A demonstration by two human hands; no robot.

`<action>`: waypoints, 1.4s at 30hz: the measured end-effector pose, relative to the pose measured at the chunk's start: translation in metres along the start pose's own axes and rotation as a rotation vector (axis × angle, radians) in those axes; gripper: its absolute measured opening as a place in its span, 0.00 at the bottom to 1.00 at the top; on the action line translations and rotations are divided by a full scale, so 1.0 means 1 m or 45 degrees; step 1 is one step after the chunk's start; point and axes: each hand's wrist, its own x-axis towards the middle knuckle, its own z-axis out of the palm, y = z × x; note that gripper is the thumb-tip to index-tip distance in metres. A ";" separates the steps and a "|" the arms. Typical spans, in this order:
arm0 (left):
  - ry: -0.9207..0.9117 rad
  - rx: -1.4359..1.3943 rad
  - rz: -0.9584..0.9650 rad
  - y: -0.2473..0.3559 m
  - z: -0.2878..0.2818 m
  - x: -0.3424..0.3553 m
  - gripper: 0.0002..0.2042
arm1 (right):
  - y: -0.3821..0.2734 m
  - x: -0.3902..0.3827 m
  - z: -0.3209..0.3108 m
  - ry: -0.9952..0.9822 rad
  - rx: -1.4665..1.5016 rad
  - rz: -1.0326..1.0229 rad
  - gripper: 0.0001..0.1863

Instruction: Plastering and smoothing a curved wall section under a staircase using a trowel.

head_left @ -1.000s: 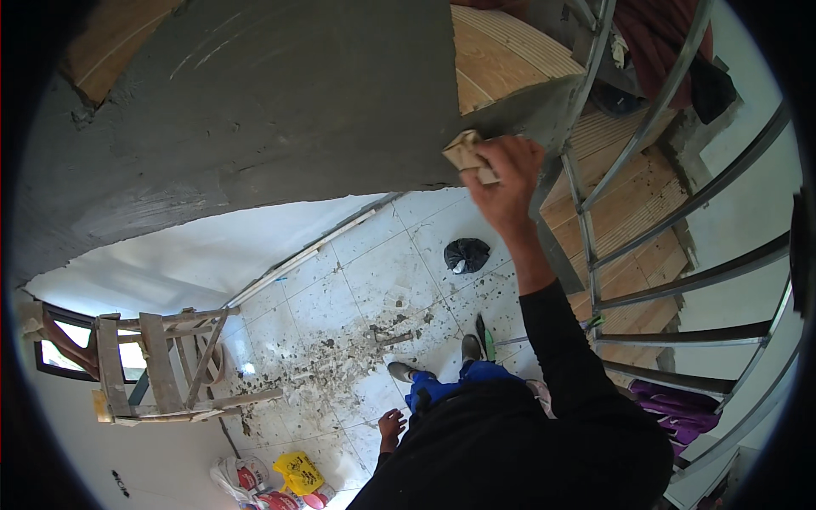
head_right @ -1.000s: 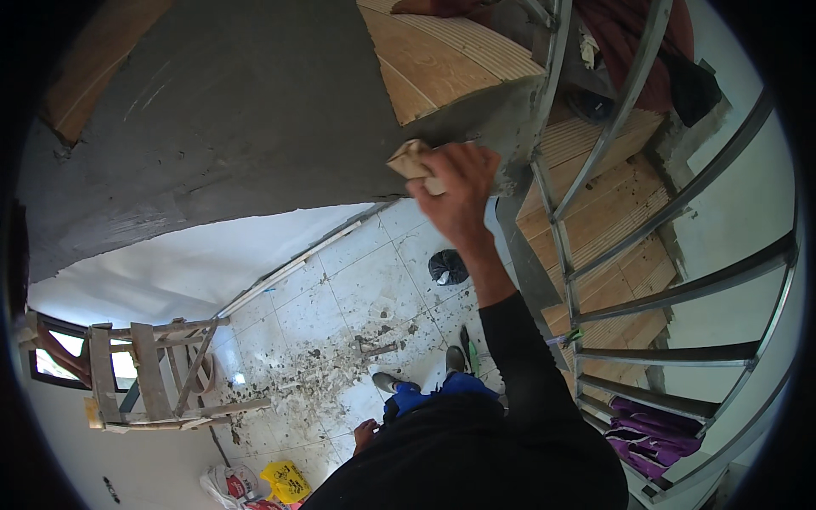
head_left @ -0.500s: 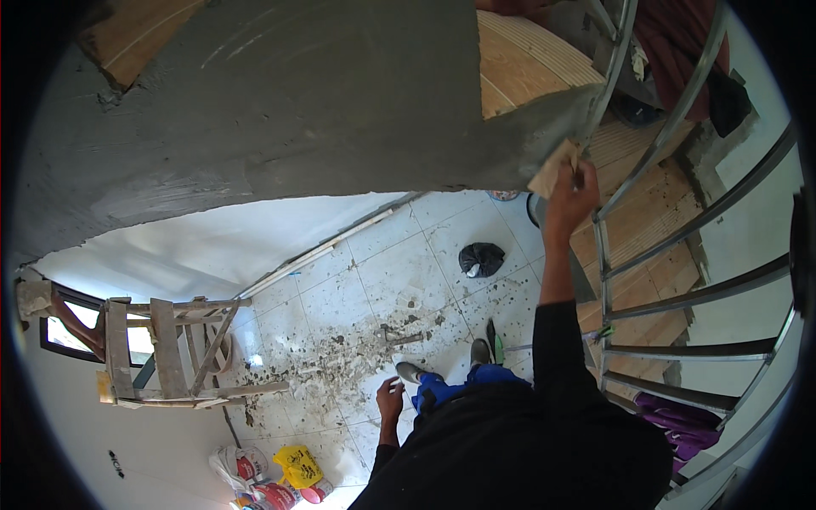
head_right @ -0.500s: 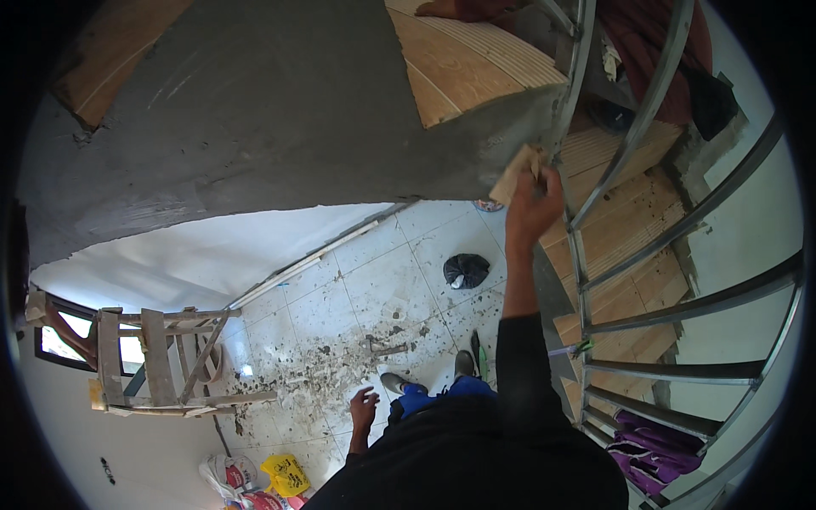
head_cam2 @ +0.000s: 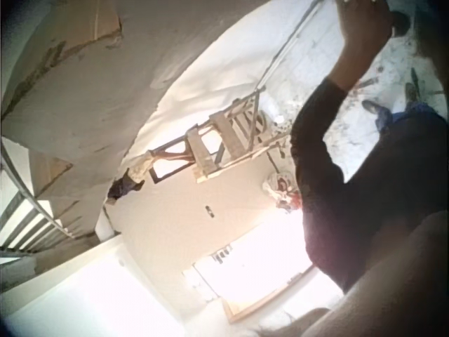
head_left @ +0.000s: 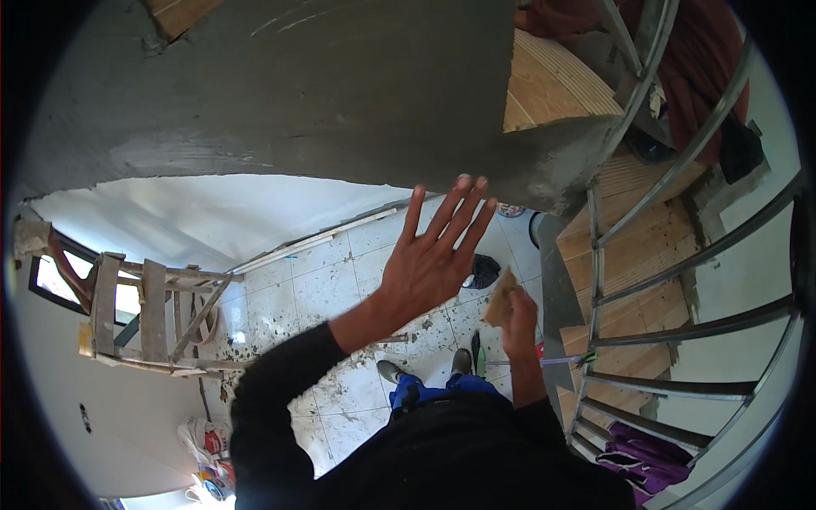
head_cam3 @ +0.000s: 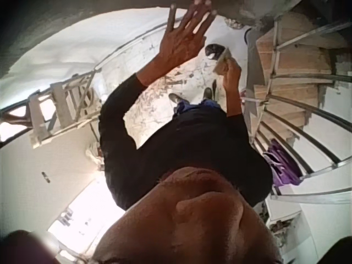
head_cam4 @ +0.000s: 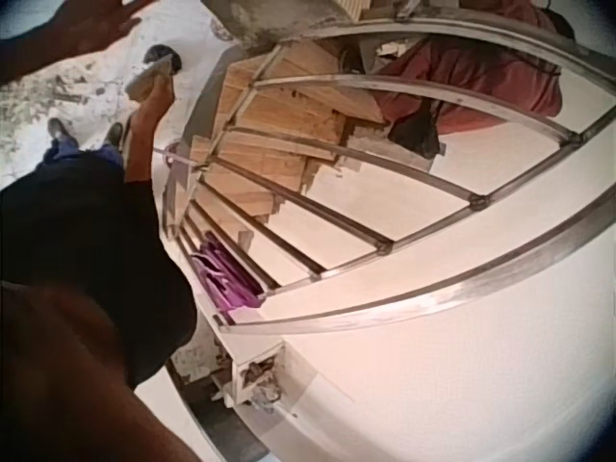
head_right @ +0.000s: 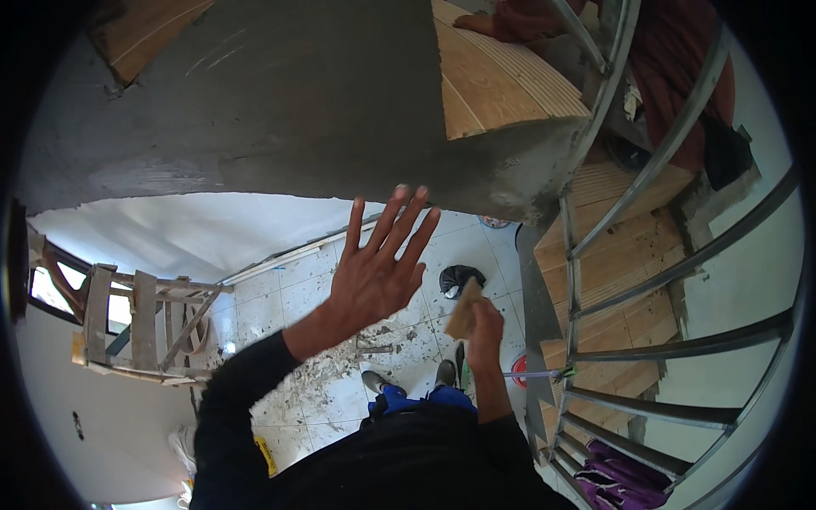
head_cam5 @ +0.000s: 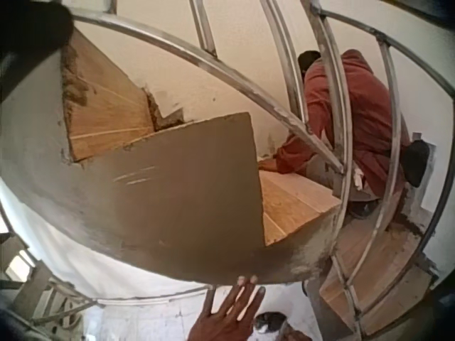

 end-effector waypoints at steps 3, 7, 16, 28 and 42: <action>-0.049 0.318 0.115 -0.018 0.003 0.016 0.36 | -0.022 0.003 -0.012 0.122 -0.335 -0.315 0.10; -0.037 0.408 0.086 -0.025 0.006 0.016 0.38 | -0.055 0.026 0.012 0.232 -0.686 -0.847 0.09; 0.094 -0.225 -0.203 0.007 0.020 -0.065 0.26 | -0.119 0.085 0.123 0.186 -0.718 -1.666 0.12; -0.316 -0.841 -1.802 0.073 0.210 -0.444 0.21 | -0.115 0.062 0.164 0.094 -0.794 -1.776 0.13; 0.294 -0.870 -1.226 0.011 0.120 -0.241 0.17 | 0.064 -0.010 0.002 -0.259 -1.162 -0.786 0.07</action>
